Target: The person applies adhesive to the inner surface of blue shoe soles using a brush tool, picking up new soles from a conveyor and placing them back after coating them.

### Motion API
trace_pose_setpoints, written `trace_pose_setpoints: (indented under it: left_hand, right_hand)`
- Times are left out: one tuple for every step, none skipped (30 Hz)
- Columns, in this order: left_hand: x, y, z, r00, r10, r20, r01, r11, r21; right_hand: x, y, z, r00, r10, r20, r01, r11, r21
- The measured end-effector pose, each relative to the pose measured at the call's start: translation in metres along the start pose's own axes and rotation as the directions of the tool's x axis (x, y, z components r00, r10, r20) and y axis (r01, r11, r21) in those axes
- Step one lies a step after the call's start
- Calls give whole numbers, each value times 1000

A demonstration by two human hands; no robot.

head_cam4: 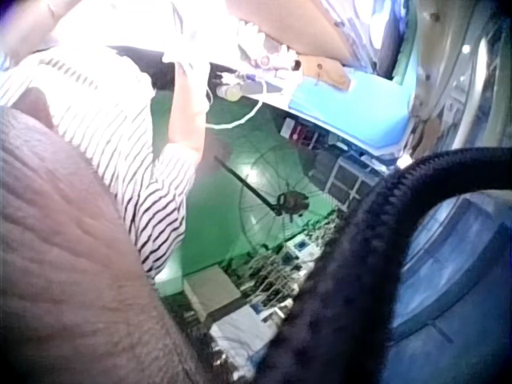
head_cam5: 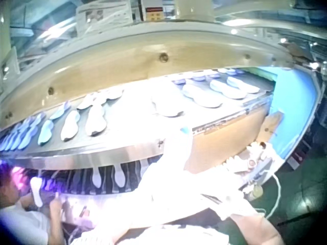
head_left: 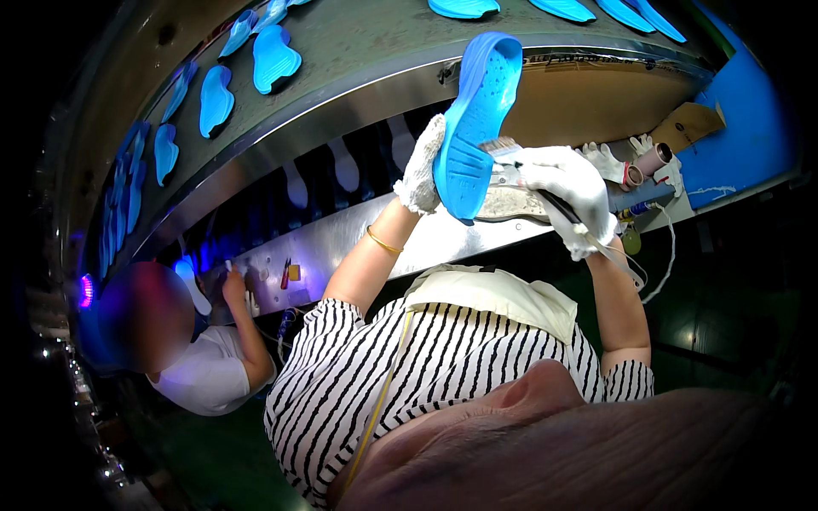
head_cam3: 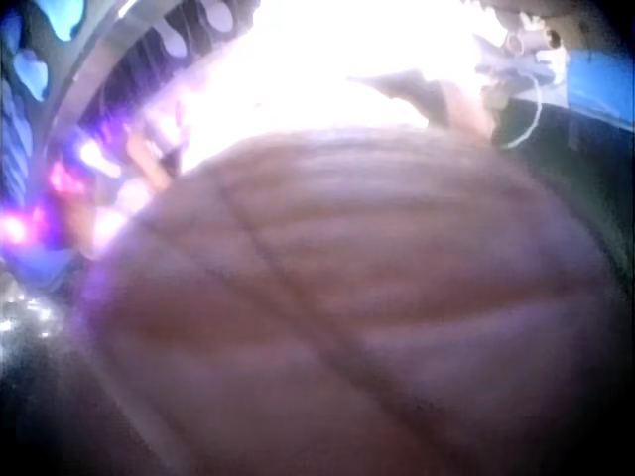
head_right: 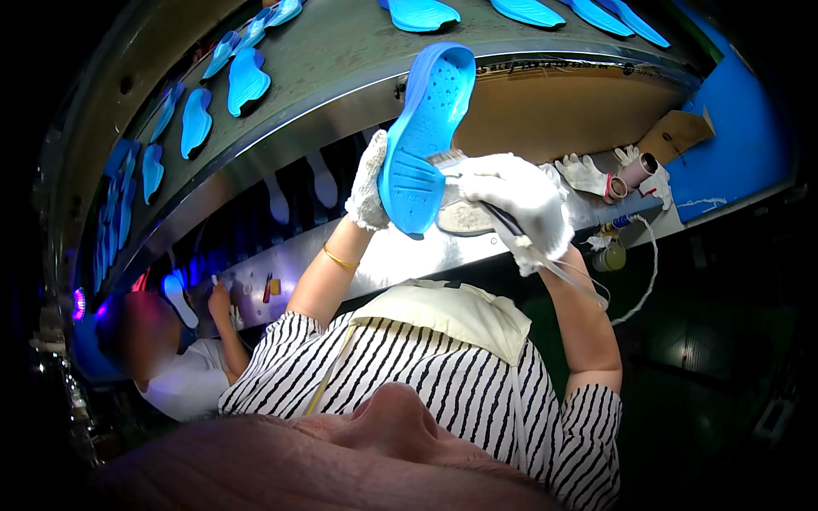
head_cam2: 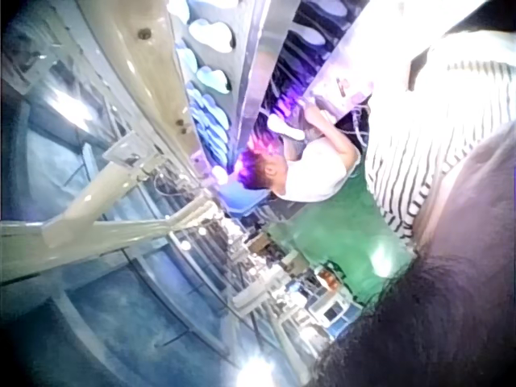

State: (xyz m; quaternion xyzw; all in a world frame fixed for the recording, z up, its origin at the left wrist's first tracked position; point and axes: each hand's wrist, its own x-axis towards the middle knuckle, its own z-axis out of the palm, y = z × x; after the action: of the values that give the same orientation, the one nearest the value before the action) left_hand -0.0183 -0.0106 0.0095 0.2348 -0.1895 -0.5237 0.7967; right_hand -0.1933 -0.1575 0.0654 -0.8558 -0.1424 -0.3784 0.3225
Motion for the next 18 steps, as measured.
trace_pose_setpoints:
  left_hand:
    - [3, 3, 7, 999, 30, -14, -30, 999, 14]
    - [7, 5, 8, 999, 54, 3, -54, 999, -1]
    - [9, 11, 11, 998, 39, 57, -38, 999, -9]
    - [10, 19, 8, 996, 5, 91, -5, 1000, -4]
    - [13, 26, 10, 996, 48, 74, -49, 999, 22]
    - [15, 32, 13, 994, 95, 53, -98, 994, 46]
    - [18, 38, 18, 989, 142, 34, -144, 987, 72]
    - [24, 49, 24, 987, 153, 57, -155, 987, 29]
    - [30, 60, 31, 983, 165, 84, -164, 986, -14]
    - [41, 73, 32, 979, 192, 73, -192, 981, -1]
    - [52, 88, 36, 977, 192, 97, -186, 980, -64]
    - [63, 106, 29, 970, 226, 89, -215, 969, -119]
    - [69, 124, 25, 962, 263, 73, -248, 954, -168]
    - [72, 139, 21, 950, 307, -55, -312, 927, -207]
    - [82, 144, 16, 932, 318, -175, -355, 900, -253]
    - [85, 148, 16, 939, 235, -253, -324, 852, -412]
    - [84, 154, 14, 979, 72, -191, -173, 789, -589]
    - [78, 152, 19, 984, 75, -164, -149, 850, -505]
  right_hand:
    - [4, -2, 5, 1000, -14, 6, 15, 999, -29]
    - [9, -7, 3, 996, -55, 65, 59, 997, -48]
    - [16, -11, 0, 987, -101, 128, 110, 992, -66]
    - [16, -16, -6, 960, -27, 277, 53, 995, -87]
    - [5, -11, -2, 976, -62, 206, 63, 998, 4]
    - [1, -13, -2, 983, -37, 182, 39, 999, -7]
    - [-3, -15, -3, 987, -13, 157, 16, 1000, -16]
    - [-2, -16, -8, 991, 17, 133, -14, 1000, -26]
    - [-3, -15, -14, 992, 66, 104, -67, 998, 2]
    - [-1, -17, -15, 996, 82, 34, -83, 997, 5]
    - [0, -17, -17, 994, 99, -36, -98, 995, 9]
    - [0, -18, -17, 993, 105, -45, -104, 994, 20]
    - [2, -21, -13, 993, 106, -48, -104, 994, 39]
    - [5, -25, -8, 993, 107, -50, -104, 993, 58]
    - [2, -23, -4, 990, 126, -58, -122, 991, 57]
    - [-2, -23, -1, 981, 187, -56, -179, 976, 120]
    - [-2, -22, 1, 990, 125, -68, -121, 991, 51]
    - [-4, -22, 4, 981, 165, -102, -160, 985, 61]
